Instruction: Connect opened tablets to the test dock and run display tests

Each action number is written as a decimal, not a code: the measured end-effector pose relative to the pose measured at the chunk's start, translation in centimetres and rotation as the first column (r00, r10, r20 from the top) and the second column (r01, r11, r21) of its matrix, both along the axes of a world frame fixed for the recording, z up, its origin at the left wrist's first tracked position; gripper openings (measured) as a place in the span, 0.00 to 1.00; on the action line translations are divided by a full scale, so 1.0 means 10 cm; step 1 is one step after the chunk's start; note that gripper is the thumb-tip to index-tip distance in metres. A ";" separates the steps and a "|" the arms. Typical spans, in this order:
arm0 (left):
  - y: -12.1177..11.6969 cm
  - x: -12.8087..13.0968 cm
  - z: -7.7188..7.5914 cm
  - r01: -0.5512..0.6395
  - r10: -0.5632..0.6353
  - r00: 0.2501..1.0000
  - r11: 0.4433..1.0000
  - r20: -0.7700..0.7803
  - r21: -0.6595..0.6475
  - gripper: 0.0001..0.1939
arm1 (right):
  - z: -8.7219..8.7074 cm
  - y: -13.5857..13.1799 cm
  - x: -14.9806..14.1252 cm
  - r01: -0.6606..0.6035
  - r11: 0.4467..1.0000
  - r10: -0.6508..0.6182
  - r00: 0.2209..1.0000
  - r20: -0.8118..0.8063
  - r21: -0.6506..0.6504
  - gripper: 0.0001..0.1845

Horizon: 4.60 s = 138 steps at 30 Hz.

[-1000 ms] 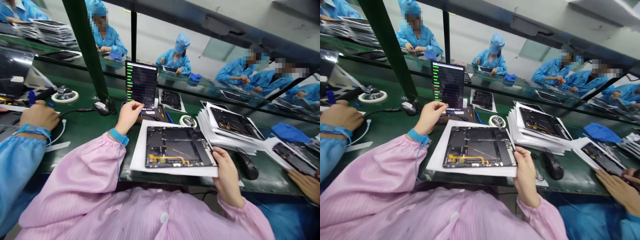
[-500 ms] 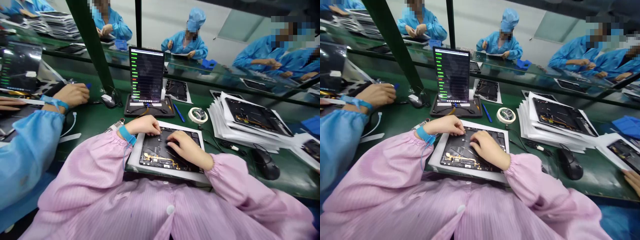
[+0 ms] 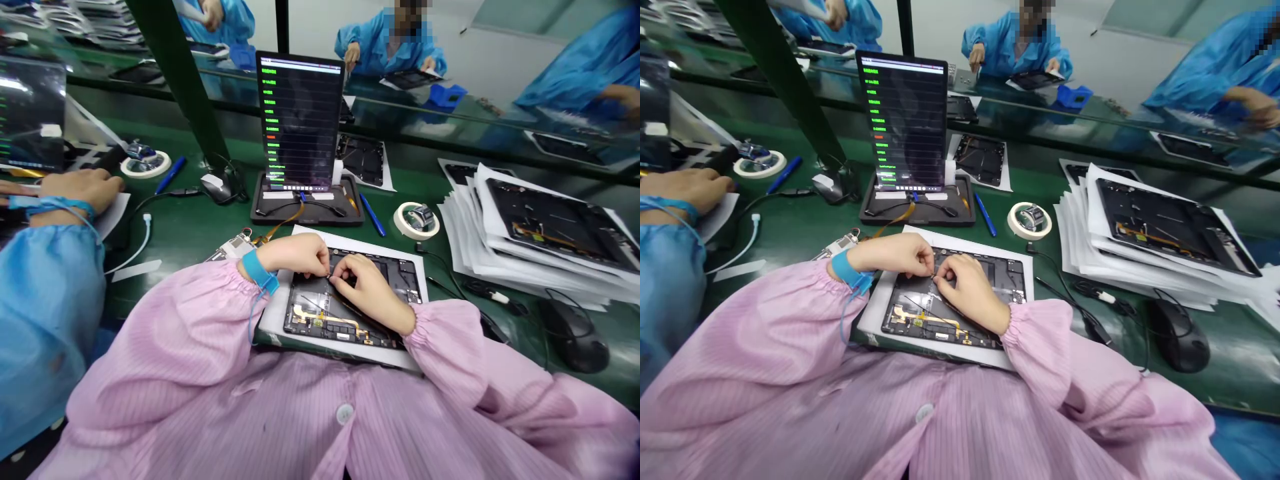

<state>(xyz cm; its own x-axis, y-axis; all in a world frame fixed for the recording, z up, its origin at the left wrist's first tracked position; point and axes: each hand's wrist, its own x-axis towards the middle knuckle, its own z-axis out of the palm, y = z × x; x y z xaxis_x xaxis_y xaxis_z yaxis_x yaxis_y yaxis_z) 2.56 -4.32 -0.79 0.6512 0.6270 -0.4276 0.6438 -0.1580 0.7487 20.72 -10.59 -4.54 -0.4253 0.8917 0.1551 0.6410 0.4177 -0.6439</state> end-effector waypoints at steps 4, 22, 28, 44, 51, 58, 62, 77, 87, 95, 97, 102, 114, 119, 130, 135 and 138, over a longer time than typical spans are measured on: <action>0.00 0.02 -0.01 0.021 -0.020 1.000 0.998 -0.008 0.068 0.08 | -0.01 0.01 0.01 -0.002 1.000 0.002 1.000 0.008 -0.009 0.06; -0.01 0.03 0.02 0.071 -0.059 0.995 0.987 -0.086 0.142 0.10 | 0.00 0.01 0.00 -0.004 1.000 0.004 1.000 0.026 -0.014 0.06; 0.00 0.02 0.00 0.070 -0.060 0.996 0.986 -0.068 0.149 0.09 | -0.01 0.02 0.00 -0.015 1.000 0.015 1.000 0.022 -0.001 0.06; 0.00 0.01 0.01 0.119 -0.113 0.991 0.989 -0.075 0.085 0.10 | 0.00 0.01 -0.01 0.007 1.000 -0.007 1.000 0.014 -0.005 0.05; -0.01 0.02 0.02 0.082 -0.080 0.995 0.996 -0.055 0.027 0.09 | -0.02 0.02 -0.01 0.008 1.000 -0.008 1.000 0.012 0.001 0.06; -0.01 0.02 0.00 0.064 -0.064 0.997 0.998 -0.036 0.010 0.09 | -0.03 0.01 0.01 0.020 1.000 -0.020 1.000 -0.003 0.019 0.06; 0.00 0.01 -0.02 0.068 -0.068 0.998 0.998 -0.017 0.011 0.09 | -0.03 0.01 0.01 0.025 0.999 -0.025 1.000 0.000 0.030 0.06; 0.02 0.01 -0.01 0.073 -0.072 0.996 0.997 -0.049 0.028 0.10 | -0.03 0.01 0.00 0.010 1.000 -0.010 1.000 0.003 0.013 0.05; -0.04 0.07 -0.04 0.043 -0.037 0.999 0.986 -0.039 0.159 0.07 | -0.02 0.01 0.02 0.006 1.000 -0.006 1.000 -0.002 0.009 0.05; 0.03 -0.01 0.05 0.042 -0.062 0.995 0.971 0.080 0.237 0.14 | -0.08 0.03 0.06 0.013 1.000 -0.012 0.999 -0.030 0.020 0.03; 0.11 -0.03 0.10 -0.153 0.086 0.982 0.881 0.166 0.448 0.20 | -0.09 0.04 0.06 0.017 1.000 -0.016 1.000 -0.024 0.027 0.04; 0.50 0.03 0.05 -0.382 0.551 0.816 0.286 0.175 0.879 0.24 | -0.08 0.04 0.06 0.001 1.000 -0.001 1.000 -0.011 0.022 0.04; 0.18 0.54 0.33 -0.075 0.398 0.897 0.568 -0.194 0.820 0.17 | -0.10 0.04 0.03 0.008 0.996 -0.010 1.000 0.025 0.086 0.04; -0.01 0.89 0.11 0.084 0.133 0.961 0.695 -0.242 0.714 0.12 | 0.30 -0.09 0.21 -0.158 0.984 0.134 0.958 0.253 0.077 0.05; -0.08 0.80 -0.05 0.161 0.055 0.958 0.709 -0.282 0.687 0.08 | 0.82 -0.55 1.48 0.239 0.951 -0.301 0.864 0.404 0.198 0.04; -0.15 0.92 -0.13 0.117 0.113 0.965 0.624 -0.237 0.773 0.11 | 0.19 -0.43 1.57 0.273 0.922 -0.383 0.743 0.549 0.274 0.03; -0.15 0.94 -0.20 0.170 0.084 0.958 0.601 -0.273 0.781 0.13 | 0.11 -0.50 1.56 0.319 0.924 -0.379 0.840 0.387 0.212 0.06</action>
<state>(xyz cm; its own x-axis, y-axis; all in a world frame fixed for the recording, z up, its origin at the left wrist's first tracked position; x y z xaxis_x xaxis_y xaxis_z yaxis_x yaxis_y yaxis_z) 11.95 -5.82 -2.83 0.6326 0.7711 0.0723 0.7618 -0.6364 0.1213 36.35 -15.58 -3.40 -0.1407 0.9765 0.1635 0.9542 0.1778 -0.2408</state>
